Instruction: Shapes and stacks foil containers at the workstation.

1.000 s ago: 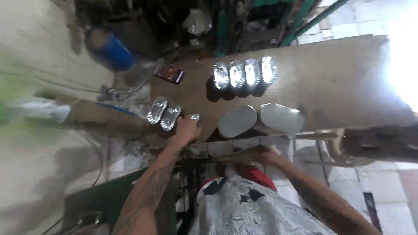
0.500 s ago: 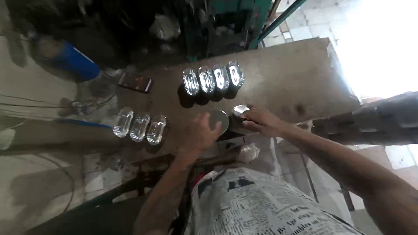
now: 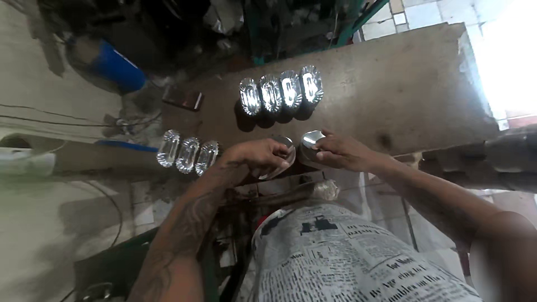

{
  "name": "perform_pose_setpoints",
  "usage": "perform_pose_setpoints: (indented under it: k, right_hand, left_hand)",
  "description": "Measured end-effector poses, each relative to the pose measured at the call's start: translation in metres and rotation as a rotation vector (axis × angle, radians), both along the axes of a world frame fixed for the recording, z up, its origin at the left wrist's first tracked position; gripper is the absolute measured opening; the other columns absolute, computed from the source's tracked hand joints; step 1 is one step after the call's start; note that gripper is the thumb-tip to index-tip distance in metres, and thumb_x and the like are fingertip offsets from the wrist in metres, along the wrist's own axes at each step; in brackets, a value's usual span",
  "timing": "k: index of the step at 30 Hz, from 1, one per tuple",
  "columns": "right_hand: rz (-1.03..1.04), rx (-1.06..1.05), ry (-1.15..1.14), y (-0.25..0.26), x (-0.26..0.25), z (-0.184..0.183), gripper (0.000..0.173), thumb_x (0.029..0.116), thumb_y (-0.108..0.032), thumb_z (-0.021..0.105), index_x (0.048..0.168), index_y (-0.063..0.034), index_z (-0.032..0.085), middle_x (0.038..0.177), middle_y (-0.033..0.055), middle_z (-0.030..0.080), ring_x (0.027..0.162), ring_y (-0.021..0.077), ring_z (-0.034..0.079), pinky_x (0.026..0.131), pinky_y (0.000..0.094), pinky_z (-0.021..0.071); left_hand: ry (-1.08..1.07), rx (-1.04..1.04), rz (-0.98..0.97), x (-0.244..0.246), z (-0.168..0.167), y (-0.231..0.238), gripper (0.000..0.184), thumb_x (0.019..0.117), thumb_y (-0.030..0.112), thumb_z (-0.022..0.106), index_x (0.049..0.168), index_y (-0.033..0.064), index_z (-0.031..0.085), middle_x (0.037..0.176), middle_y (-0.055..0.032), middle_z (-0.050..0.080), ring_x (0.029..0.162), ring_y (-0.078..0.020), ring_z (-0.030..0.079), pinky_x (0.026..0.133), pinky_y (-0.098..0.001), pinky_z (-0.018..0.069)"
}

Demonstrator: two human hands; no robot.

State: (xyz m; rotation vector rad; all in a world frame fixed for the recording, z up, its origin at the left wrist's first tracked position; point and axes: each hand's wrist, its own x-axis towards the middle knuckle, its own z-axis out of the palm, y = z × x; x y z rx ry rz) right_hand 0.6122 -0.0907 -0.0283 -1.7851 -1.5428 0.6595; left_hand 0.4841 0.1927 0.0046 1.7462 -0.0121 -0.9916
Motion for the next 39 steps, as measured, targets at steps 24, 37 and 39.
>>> perform_pose_setpoints:
  k: [24,37,39]
  right_hand:
    - [-0.509,0.008,1.121,0.05,-0.226,0.051,0.03,0.0962,-0.007,0.046,0.124,-0.0053,0.057,0.094,-0.0015,0.071,0.08,0.0083,0.069,0.073,0.0309,0.0612]
    - [0.02,-0.971,0.037,-0.151,-0.154,-0.076,0.038,0.1041,-0.019,0.056,0.134,0.0045,0.062,0.133,0.0296,0.062,0.127,0.0462,0.059,0.11,0.0596,0.0443]
    - [-0.019,-1.079,0.07,-0.171,-0.164,-0.088,0.04,0.1063,-0.022,0.052,0.137,0.0027,0.061,0.133,0.0282,0.063,0.128,0.0446,0.058,0.111,0.0585,0.0425]
  left_hand:
    - [-0.075,-0.54,1.581,-0.214,0.026,-0.097,0.03,0.0982,0.003,0.036,0.118,0.0026,0.058,0.1,-0.0049,0.065,0.088,-0.01,0.065,0.078,-0.03,0.0569]
    - [0.14,0.333,0.494,-0.11,-0.219,-0.135,0.051,0.1089,0.041,0.041,0.134,0.0002,0.06,0.137,-0.0232,0.061,0.129,-0.038,0.057,0.107,-0.0592,0.0447]
    - [0.299,0.411,0.547,-0.098,-0.202,-0.144,0.051,0.1088,0.042,0.041,0.138,0.0049,0.059,0.145,-0.0176,0.057,0.137,-0.0344,0.051,0.113,-0.0589,0.0366]
